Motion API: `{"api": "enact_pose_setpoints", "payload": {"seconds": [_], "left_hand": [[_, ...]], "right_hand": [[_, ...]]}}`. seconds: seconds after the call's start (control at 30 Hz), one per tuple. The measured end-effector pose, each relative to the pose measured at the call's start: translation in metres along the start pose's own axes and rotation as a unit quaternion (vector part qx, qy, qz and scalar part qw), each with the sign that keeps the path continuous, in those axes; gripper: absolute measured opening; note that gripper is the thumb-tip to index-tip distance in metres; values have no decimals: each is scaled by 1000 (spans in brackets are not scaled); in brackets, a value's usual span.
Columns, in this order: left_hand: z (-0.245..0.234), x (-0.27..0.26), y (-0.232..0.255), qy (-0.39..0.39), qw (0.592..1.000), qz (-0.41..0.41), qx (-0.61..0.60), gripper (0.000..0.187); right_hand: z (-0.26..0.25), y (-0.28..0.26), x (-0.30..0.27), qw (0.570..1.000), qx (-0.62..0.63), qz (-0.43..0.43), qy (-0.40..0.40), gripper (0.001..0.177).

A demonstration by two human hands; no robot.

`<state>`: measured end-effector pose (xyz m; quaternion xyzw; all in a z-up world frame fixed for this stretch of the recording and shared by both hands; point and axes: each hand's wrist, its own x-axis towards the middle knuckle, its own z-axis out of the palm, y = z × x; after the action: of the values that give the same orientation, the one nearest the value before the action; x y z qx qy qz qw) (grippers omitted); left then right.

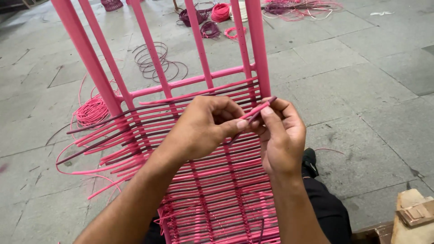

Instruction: Weaving pink plastic strips into a chair frame and securing them using a pneumatic nail gun and pliers.

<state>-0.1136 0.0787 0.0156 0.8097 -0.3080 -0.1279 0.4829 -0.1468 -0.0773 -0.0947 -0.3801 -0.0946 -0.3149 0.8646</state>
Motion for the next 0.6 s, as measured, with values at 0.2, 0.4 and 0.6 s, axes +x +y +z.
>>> {"api": "enact_pose_setpoints", "payload": {"seconds": [0.2,0.4,0.6], "left_hand": [[1,-6,11,91,992,8,86,19],[3,-9,19,164,964,62,201,16],[0,-5,18,161,957,70,231,18]], "right_hand": [[9,0,-8,995,-81,-55,-27,15],[19,1,-10,994,-87,-59,-29,13],[21,-2,-4,993,-95,-52,-41,17]]}}
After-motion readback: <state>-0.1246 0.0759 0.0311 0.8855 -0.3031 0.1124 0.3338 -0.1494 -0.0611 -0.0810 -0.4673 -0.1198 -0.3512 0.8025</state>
